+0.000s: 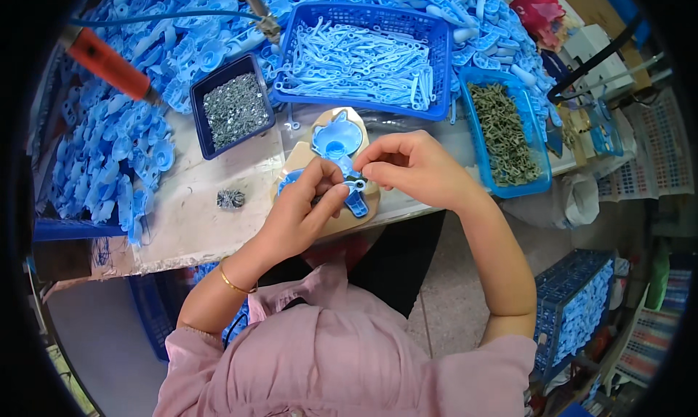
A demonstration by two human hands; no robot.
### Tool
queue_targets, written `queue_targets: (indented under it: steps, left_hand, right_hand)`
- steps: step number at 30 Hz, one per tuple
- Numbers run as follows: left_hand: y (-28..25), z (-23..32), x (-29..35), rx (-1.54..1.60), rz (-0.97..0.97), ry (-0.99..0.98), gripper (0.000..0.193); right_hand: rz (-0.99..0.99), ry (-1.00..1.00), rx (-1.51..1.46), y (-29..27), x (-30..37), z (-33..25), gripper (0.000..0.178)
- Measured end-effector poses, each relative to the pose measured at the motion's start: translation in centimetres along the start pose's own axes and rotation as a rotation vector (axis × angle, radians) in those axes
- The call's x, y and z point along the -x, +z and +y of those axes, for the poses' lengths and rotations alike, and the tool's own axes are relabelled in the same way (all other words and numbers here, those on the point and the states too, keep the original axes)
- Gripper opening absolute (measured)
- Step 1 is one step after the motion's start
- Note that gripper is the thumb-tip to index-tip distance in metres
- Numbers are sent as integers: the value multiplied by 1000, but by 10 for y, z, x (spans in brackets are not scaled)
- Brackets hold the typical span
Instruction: Assembling small blue plastic toy parts using an electric screwdriver and a press tool at a factory workbench.
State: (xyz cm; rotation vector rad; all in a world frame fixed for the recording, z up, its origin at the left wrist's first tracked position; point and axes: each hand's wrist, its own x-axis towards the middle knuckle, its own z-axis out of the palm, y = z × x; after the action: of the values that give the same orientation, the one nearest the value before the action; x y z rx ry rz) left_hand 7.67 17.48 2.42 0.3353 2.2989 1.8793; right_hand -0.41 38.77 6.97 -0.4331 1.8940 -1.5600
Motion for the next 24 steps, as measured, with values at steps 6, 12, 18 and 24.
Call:
queue_targets:
  steps: [6, 12, 18, 24]
  left_hand:
    - [-4, 0, 6, -192, 43, 45, 18]
    - [-18, 10, 7, -112, -191, 10, 17]
    - [-19, 2, 16, -136, -11, -94, 24]
    - [-39, -10, 21, -700, 272, 311, 50]
  right_hand:
    - [-37, 59, 66, 5, -4, -8, 12]
    - [-318, 2, 103, -4, -7, -7, 10]
    - [-128, -205, 146, 28, -3, 0, 14]
    - [30, -39, 268, 23, -22, 18, 24]
